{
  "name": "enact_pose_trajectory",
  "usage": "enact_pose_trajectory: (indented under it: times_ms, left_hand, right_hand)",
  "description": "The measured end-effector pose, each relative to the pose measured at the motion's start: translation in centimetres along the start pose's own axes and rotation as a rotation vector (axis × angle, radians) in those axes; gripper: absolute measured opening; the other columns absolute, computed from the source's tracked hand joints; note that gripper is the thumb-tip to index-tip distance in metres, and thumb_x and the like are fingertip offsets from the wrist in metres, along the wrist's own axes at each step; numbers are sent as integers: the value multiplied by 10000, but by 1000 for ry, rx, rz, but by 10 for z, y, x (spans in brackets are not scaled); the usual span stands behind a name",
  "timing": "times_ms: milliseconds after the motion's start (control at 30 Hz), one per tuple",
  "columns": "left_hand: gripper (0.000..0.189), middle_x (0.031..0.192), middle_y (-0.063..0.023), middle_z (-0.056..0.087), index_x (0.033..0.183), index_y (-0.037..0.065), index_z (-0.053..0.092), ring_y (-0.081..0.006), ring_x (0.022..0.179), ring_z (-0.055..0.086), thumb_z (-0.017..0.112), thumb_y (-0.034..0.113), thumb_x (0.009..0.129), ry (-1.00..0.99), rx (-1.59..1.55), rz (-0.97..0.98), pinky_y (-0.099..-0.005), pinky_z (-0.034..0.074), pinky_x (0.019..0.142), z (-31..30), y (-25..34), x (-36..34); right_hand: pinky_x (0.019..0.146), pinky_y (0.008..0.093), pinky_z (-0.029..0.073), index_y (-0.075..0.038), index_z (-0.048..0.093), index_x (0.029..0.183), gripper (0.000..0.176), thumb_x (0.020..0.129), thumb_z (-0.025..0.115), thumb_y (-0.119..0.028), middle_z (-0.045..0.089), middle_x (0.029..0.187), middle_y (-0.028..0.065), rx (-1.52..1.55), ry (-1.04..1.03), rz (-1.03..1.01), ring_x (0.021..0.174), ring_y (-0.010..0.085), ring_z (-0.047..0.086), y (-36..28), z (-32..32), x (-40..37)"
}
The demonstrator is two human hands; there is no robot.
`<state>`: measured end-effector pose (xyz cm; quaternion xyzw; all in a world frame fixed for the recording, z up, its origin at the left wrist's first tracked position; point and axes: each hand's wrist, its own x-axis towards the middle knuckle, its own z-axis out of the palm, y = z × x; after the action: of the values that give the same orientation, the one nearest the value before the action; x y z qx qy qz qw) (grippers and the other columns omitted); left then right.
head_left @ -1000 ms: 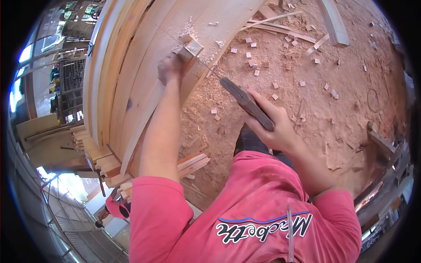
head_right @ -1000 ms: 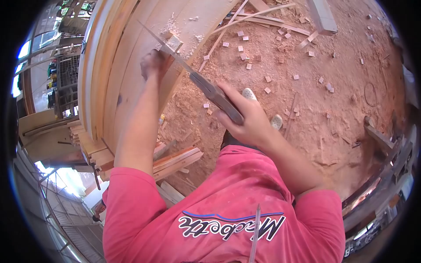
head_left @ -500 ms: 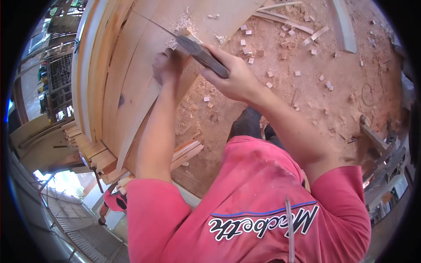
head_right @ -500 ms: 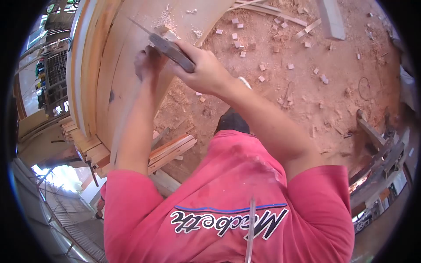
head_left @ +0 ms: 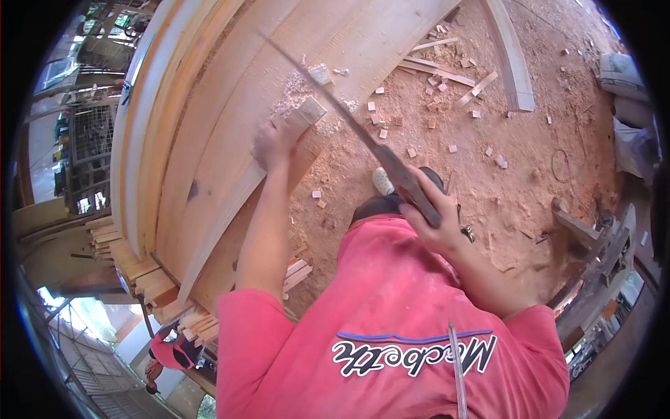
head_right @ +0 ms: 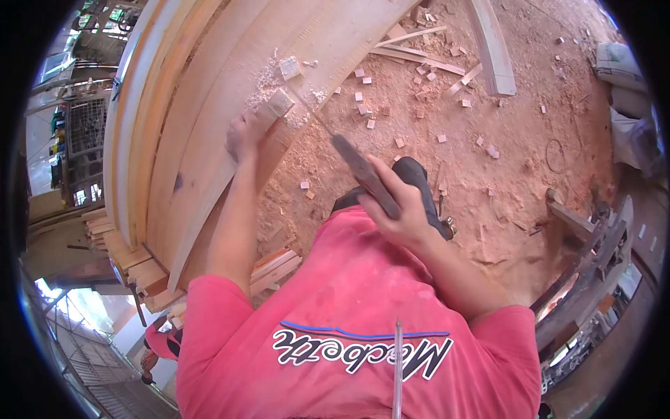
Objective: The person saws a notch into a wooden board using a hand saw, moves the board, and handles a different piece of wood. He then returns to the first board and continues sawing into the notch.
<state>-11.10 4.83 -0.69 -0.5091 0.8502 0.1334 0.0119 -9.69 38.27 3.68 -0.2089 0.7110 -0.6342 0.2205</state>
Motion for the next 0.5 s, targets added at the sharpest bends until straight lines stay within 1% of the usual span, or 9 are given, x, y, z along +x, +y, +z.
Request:
enact_pose_trajectory:
  times_ms: [33, 100, 133, 233, 267, 300, 367, 433, 500]
  left_hand:
    - [492, 1100, -222, 706, 1033, 16, 721, -433, 1040, 662, 386, 359, 925, 7, 1, 4, -543, 467, 948, 1, -1, 0]
    - [496, 1072, -232, 703, 989, 14, 719, -449, 1021, 656, 390, 380, 928, 76, -20, 32, -547, 464, 936, 8, -5, 1]
    - [496, 1072, -232, 703, 989, 14, 719, -449, 1021, 656, 390, 380, 928, 75, -13, 29, -547, 464, 936, 10, -6, 3]
    - [502, 1065, -243, 694, 954, 11, 709, -464, 1006, 649, 388, 396, 934, 58, -48, 20, -552, 466, 916, 10, -11, -2]
    - [508, 1061, -245, 693, 951, 11, 705, -469, 1000, 647, 383, 404, 938, 69, -59, 36, -553, 468, 908, 9, -10, -2]
    - [514, 1058, -247, 691, 949, 12, 701, -474, 994, 645, 378, 412, 941, 78, -67, 54, -554, 471, 900, 9, -11, -2]
    - [519, 1046, -245, 692, 950, 13, 702, -473, 982, 647, 373, 415, 944, 83, -39, 61, -558, 471, 891, 12, -14, 1]
    - [524, 1033, -244, 693, 952, 15, 702, -472, 971, 648, 368, 418, 948, 79, -10, 74, -563, 471, 882, 18, -22, 6]
    - [530, 998, -242, 693, 941, 10, 702, -471, 945, 648, 362, 417, 951, 79, 84, 174, -571, 470, 862, 25, -32, 6]
  right_hand:
    - [791, 270, 516, 19, 449, 1448, 628, 872, 692, -49, 696, 1051, 141, 4, 3, -7, 867, 139, 665, 1, 9, 12]
    - [777, 291, 523, 0, 463, 1445, 629, 871, 707, -75, 693, 1030, 155, 47, -69, -3, 848, 191, 682, 3, 22, 31]
    - [757, 306, 524, -15, 480, 1437, 614, 873, 709, -96, 693, 991, 153, 7, -80, -29, 808, 224, 684, 10, 28, 37]
    - [748, 305, 524, -19, 479, 1434, 613, 873, 709, -108, 696, 955, 138, 25, -131, 1, 773, 221, 676, -1, 33, 50]
    - [757, 308, 526, -15, 471, 1433, 618, 871, 711, -108, 697, 934, 129, -8, -150, -26, 764, 214, 678, -5, 31, 53]
    - [757, 308, 526, -15, 471, 1433, 618, 871, 711, -108, 697, 934, 129, 0, -154, -19, 764, 214, 678, -3, 31, 53]
    - [786, 314, 528, -10, 462, 1436, 625, 866, 703, -96, 696, 948, 134, 124, -188, 89, 782, 235, 689, -1, 31, 53]
    - [802, 319, 529, -10, 454, 1441, 632, 864, 700, -88, 694, 971, 140, 103, -234, 91, 806, 246, 694, -6, 21, 48]
    - [818, 323, 531, -10, 447, 1446, 640, 861, 696, -79, 692, 994, 145, 64, -266, 128, 829, 258, 700, -17, 1, 35]
